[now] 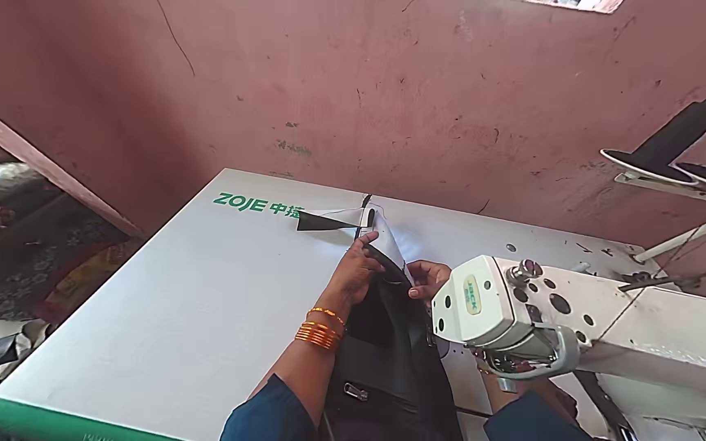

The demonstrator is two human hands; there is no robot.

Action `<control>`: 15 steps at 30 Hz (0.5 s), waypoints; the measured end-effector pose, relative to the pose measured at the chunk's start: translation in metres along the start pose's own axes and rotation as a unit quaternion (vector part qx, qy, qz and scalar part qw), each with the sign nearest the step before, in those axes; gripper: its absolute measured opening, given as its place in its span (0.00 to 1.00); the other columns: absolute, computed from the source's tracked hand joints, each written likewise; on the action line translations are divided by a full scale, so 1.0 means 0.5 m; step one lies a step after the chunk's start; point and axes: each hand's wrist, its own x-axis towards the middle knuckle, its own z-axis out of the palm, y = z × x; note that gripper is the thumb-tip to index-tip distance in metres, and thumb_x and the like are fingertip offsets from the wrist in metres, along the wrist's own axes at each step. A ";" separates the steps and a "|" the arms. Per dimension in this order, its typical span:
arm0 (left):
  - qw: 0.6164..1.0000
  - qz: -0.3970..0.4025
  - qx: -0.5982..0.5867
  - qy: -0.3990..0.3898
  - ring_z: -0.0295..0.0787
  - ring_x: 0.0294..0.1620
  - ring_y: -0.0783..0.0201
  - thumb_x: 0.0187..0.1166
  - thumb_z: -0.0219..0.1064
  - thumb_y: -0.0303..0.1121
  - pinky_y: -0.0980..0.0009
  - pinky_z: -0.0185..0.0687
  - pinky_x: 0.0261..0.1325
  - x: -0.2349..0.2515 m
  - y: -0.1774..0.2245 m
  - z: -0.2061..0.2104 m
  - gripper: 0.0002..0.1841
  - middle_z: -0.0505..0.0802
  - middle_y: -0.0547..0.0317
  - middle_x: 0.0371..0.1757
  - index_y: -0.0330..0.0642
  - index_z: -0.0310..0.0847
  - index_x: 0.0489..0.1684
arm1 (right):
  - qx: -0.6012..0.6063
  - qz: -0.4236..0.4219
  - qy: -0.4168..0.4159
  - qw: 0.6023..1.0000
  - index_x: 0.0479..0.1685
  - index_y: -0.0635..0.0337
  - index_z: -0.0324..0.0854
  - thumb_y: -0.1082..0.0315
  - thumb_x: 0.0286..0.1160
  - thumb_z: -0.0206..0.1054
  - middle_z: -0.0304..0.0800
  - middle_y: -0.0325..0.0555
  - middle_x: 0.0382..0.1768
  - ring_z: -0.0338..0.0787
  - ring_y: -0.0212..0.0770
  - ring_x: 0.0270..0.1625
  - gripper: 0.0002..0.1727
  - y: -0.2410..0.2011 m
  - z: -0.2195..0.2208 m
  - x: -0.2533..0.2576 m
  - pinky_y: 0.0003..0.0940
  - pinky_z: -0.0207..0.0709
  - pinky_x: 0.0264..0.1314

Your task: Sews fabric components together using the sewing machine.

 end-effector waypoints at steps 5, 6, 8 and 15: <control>1.000 0.007 0.005 -0.001 0.88 0.45 0.62 0.60 0.56 0.04 0.65 0.86 0.51 0.000 0.002 0.002 0.44 0.85 0.47 0.52 0.37 0.55 0.87 | 0.024 -0.030 -0.018 0.999 0.53 0.67 0.79 0.83 0.51 0.73 0.87 0.33 0.30 0.83 0.22 0.24 0.23 0.007 -0.004 0.001 0.17 0.78 0.26; 1.000 0.008 0.007 0.001 0.87 0.44 0.63 0.60 0.56 0.05 0.65 0.86 0.50 -0.001 0.001 0.003 0.44 0.85 0.47 0.52 0.37 0.55 0.87 | 0.020 -0.022 -0.004 1.000 0.51 0.68 0.79 0.84 0.51 0.71 0.86 0.34 0.28 0.81 0.22 0.22 0.22 -0.011 0.009 -0.010 0.17 0.76 0.24; 1.000 0.010 0.006 0.007 0.87 0.42 0.63 0.60 0.57 0.04 0.66 0.86 0.48 -0.001 0.000 0.003 0.44 0.85 0.48 0.51 0.37 0.56 0.86 | -0.001 0.006 0.014 1.000 0.50 0.69 0.79 0.88 0.53 0.68 0.86 0.36 0.28 0.80 0.24 0.22 0.20 -0.044 0.027 -0.026 0.18 0.74 0.25; 0.999 0.012 -0.033 0.028 0.89 0.47 0.61 0.68 0.67 0.10 0.66 0.88 0.52 -0.009 0.002 0.006 0.39 0.86 0.43 0.55 0.31 0.55 0.84 | 0.023 -0.009 -0.008 1.000 0.54 0.66 0.82 0.82 0.51 0.78 0.91 0.39 0.35 0.88 0.27 0.30 0.25 0.037 -0.013 0.020 0.23 0.82 0.33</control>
